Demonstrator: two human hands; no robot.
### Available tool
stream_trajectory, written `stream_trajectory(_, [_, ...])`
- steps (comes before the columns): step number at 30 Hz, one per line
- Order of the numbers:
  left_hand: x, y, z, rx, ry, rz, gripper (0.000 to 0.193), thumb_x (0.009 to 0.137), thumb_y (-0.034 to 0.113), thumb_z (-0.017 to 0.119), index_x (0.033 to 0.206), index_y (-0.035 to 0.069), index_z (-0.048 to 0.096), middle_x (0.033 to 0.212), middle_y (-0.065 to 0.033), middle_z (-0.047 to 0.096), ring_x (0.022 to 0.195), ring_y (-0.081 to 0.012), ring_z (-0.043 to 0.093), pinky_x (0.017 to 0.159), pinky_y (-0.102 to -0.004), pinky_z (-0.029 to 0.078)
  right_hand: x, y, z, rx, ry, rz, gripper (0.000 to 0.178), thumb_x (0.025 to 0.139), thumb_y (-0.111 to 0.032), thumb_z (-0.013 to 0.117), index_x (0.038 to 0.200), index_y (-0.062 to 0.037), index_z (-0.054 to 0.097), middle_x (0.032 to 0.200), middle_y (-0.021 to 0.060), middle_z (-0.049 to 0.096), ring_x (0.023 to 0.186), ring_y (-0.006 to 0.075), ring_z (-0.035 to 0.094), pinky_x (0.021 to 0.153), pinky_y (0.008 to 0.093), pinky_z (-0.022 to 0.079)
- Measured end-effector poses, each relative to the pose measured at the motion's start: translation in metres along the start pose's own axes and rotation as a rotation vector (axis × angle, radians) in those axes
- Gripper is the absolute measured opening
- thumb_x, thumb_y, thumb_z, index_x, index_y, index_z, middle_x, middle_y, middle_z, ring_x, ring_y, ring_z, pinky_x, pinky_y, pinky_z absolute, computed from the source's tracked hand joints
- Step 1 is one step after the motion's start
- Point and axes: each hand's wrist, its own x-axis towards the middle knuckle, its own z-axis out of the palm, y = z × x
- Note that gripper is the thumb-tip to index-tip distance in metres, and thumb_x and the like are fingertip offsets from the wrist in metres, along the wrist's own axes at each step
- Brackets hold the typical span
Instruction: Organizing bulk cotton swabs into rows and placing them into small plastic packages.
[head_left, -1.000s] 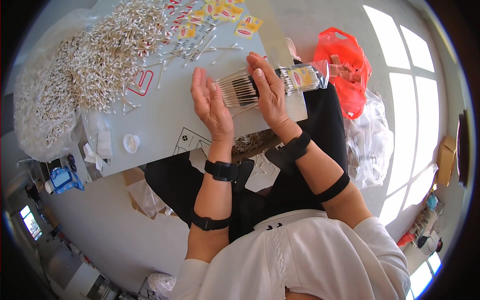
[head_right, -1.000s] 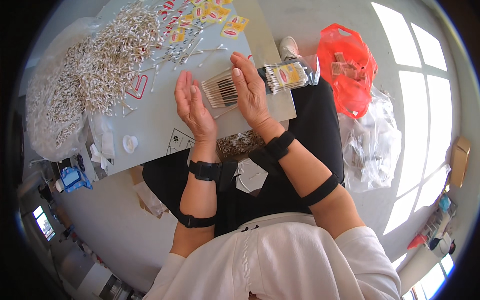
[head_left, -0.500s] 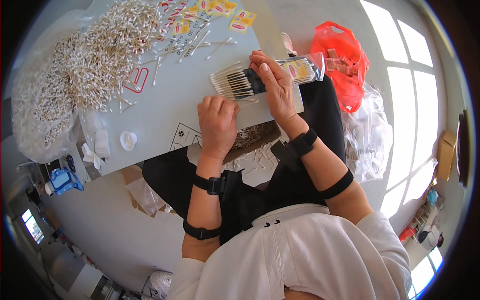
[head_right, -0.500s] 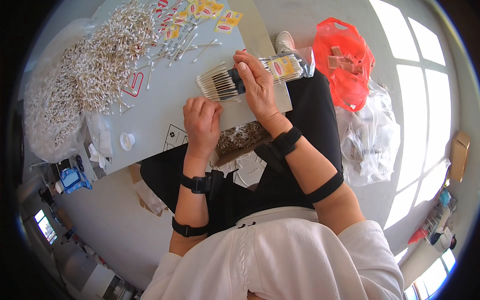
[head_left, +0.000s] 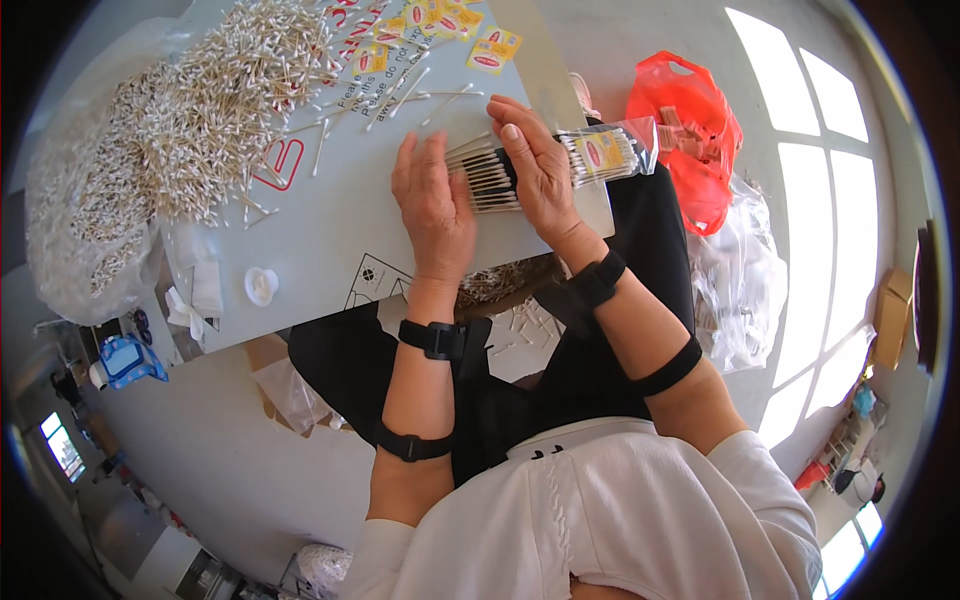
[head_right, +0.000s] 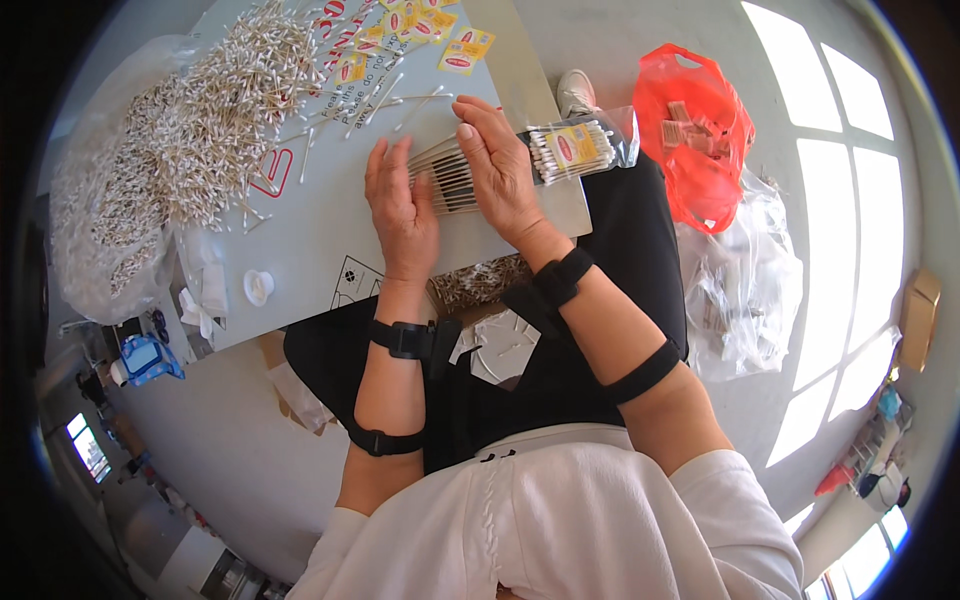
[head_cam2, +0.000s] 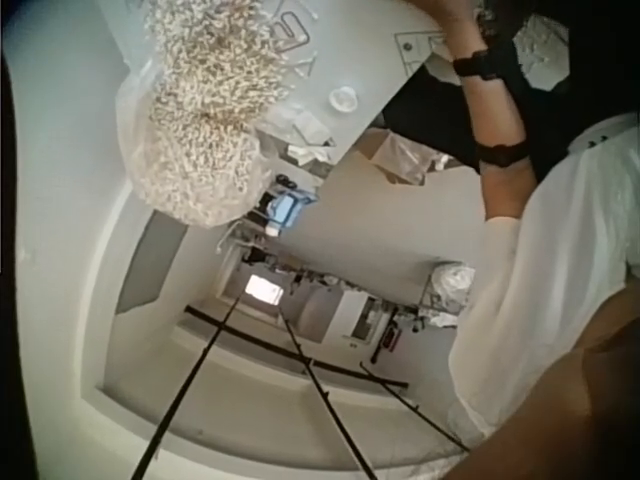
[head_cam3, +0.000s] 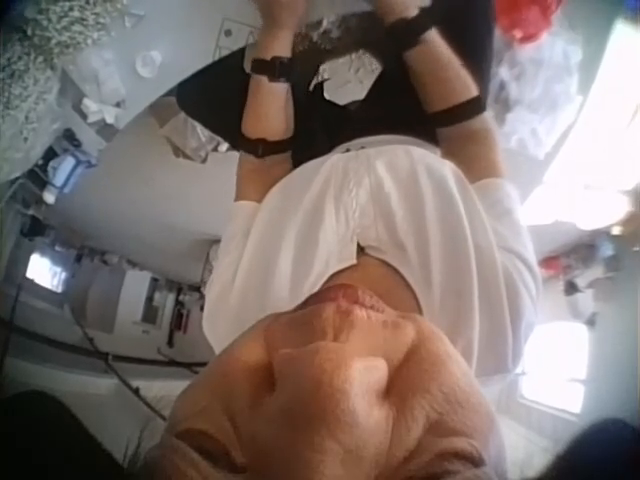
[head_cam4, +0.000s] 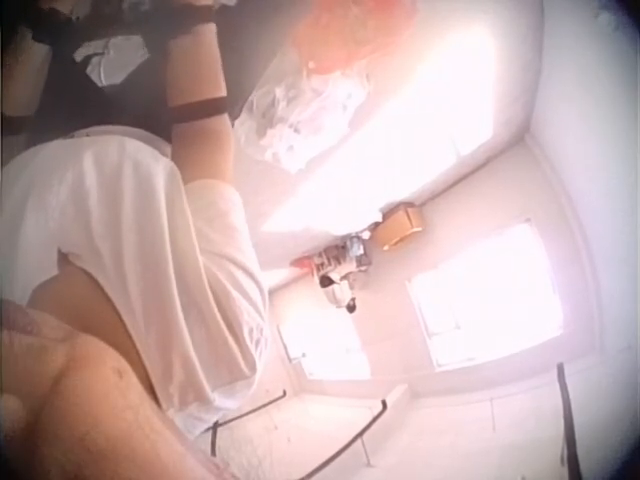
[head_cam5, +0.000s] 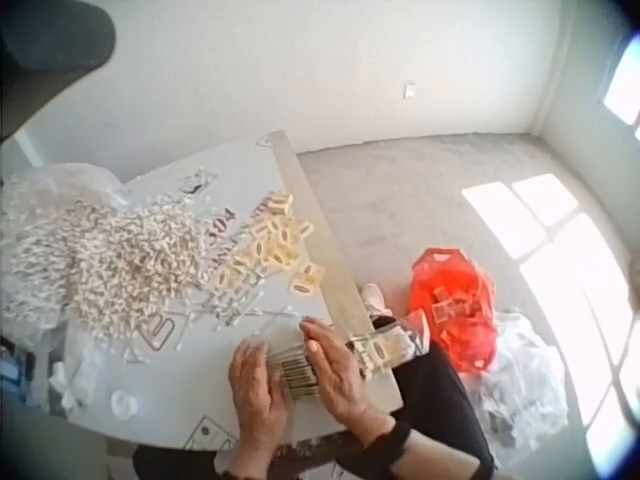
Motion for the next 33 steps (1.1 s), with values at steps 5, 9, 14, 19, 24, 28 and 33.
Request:
stream_trajectory(5, [0.003, -0.011, -0.003, 0.09, -0.185, 0.103, 0.042, 0.085, -0.004, 0.058, 0.127, 0.0, 0.052, 0.118, -0.0137, 0.062, 0.128, -0.0358, 0.046, 0.106, -0.0461, 0.035, 0.008, -0.007, -0.005, -0.051, -0.162, 0.07, 0.035, 0.106, -0.021, 0.045, 0.129, 0.0032, 0.056, 0.131, 0.014, 0.057, 0.123, 0.0196, 0.054, 0.105, 0.0306, 0.043])
stream_trajectory(9, [-0.007, -0.009, -0.003, -0.138, -0.124, -0.047, 0.039, 0.097, 0.008, 0.053, 0.136, 0.002, 0.049, 0.134, -0.0137, 0.055, 0.13, -0.0321, 0.046, 0.111, -0.0422, 0.034, -0.001, -0.001, -0.006, 0.076, -0.095, 0.137, 0.038, 0.106, -0.022, 0.045, 0.133, 0.0033, 0.052, 0.132, 0.0134, 0.057, 0.125, 0.0207, 0.053, 0.107, 0.0316, 0.042])
stream_trajectory(14, [-0.008, -0.004, 0.004, -0.494, 0.082, -0.281, 0.048, 0.105, 0.024, 0.043, 0.147, 0.0, 0.037, 0.15, -0.0165, 0.04, 0.135, -0.0283, 0.042, 0.114, -0.04, 0.032, -0.017, -0.002, 0.008, 0.039, 0.078, 0.005, 0.035, 0.104, -0.02, 0.049, 0.129, 0.0035, 0.055, 0.132, 0.0191, 0.058, 0.125, 0.0275, 0.053, 0.107, 0.0345, 0.038])
stream_trajectory(19, [-0.004, 0.012, 0.018, -0.612, 0.06, -0.402, 0.053, 0.106, 0.031, 0.041, 0.148, -0.001, 0.035, 0.151, -0.0174, 0.039, 0.139, -0.0258, 0.038, 0.117, -0.0394, 0.027, -0.015, 0.0, 0.021, 0.057, 0.148, 0.006, 0.035, 0.104, -0.021, 0.047, 0.129, 0.0029, 0.055, 0.138, 0.0199, 0.053, 0.128, 0.0306, 0.05, 0.109, 0.0352, 0.036])
stream_trajectory(24, [0.002, 0.015, 0.023, -0.688, 0.171, -0.424, 0.054, 0.105, 0.034, 0.042, 0.145, -0.002, 0.039, 0.149, -0.0192, 0.041, 0.139, -0.0278, 0.038, 0.118, -0.04, 0.026, -0.003, 0.001, 0.018, 0.071, 0.111, 0.044, 0.037, 0.105, -0.022, 0.045, 0.129, 0.0039, 0.055, 0.14, 0.0173, 0.052, 0.128, 0.0256, 0.05, 0.109, 0.0335, 0.037])
stream_trajectory(28, [0.001, 0.012, 0.02, -0.724, 0.134, -0.417, 0.053, 0.104, 0.031, 0.046, 0.145, -0.002, 0.04, 0.149, -0.0182, 0.042, 0.14, -0.0268, 0.037, 0.117, -0.0403, 0.026, -0.004, 0.004, 0.012, 0.055, 0.054, 0.026, 0.04, 0.106, -0.024, 0.043, 0.131, 0.0054, 0.054, 0.142, 0.0149, 0.05, 0.128, 0.0207, 0.05, 0.111, 0.0316, 0.039])
stream_trajectory(33, [0.0, -0.002, -0.003, -0.53, -0.061, -0.29, 0.06, 0.094, 0.024, 0.063, 0.144, -0.001, 0.041, 0.15, -0.0168, 0.041, 0.142, -0.0285, 0.034, 0.117, -0.0422, 0.027, -0.005, -0.006, -0.006, 0.182, 0.008, 0.17, 0.041, 0.107, -0.025, 0.042, 0.132, 0.0052, 0.054, 0.142, 0.0142, 0.05, 0.129, 0.0205, 0.049, 0.112, 0.0319, 0.038])
